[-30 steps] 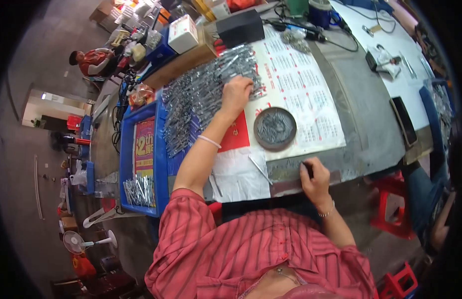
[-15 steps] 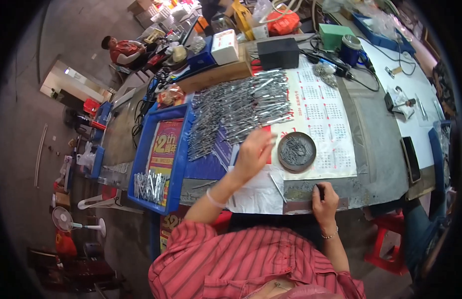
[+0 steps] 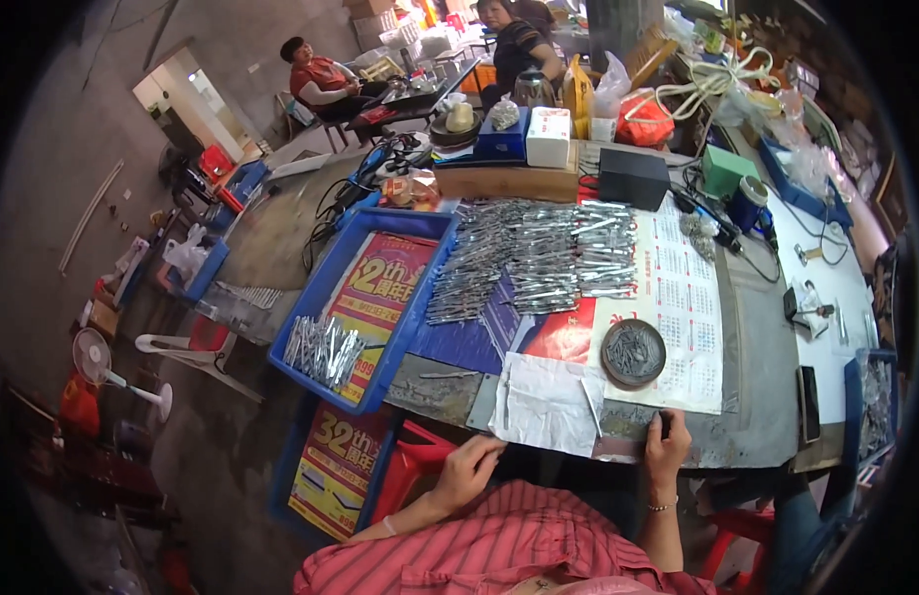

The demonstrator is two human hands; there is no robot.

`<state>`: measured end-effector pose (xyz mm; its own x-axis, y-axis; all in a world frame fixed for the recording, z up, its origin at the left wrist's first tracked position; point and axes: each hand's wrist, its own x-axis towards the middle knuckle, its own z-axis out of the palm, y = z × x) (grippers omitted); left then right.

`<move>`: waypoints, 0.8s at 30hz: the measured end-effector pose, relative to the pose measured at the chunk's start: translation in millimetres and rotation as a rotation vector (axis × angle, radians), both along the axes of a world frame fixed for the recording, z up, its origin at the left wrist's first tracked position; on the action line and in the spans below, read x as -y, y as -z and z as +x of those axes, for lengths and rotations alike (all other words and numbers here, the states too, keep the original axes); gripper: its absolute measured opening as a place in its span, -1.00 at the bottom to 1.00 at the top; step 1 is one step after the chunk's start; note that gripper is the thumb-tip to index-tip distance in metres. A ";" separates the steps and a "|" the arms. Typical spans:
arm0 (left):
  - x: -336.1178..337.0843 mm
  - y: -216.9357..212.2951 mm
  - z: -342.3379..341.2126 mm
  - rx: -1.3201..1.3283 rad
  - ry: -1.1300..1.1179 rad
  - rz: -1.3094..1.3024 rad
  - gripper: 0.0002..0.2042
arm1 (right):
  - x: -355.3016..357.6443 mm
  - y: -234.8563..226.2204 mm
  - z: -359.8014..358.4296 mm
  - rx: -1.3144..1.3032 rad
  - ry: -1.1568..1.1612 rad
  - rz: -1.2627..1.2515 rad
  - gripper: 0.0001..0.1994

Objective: Assembling small metal components at a workbench in a manual assembly line.

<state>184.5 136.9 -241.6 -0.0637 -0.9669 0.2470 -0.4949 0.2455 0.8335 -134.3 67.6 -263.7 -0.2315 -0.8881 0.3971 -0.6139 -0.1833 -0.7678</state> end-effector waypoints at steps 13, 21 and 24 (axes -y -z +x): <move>0.6 2.1 -13.1 -0.257 -0.129 -0.006 -0.83 | -3.5 -1.6 0.6 -0.037 -0.037 0.018 -0.94; 51.3 -6.1 -26.2 -0.270 -0.140 -0.204 -0.81 | -4.5 0.9 0.0 0.000 -0.043 -0.014 -0.94; 56.1 -6.4 -35.0 -0.300 -0.142 -0.236 -0.80 | -4.9 5.7 -1.1 0.030 -0.027 -0.030 -0.94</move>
<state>149.5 80.8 -235.3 0.1752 -0.8754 0.4506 -0.2807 0.3943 0.8751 -135.4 72.5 -269.4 -0.2201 -0.8817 0.4174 -0.5854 -0.2229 -0.7795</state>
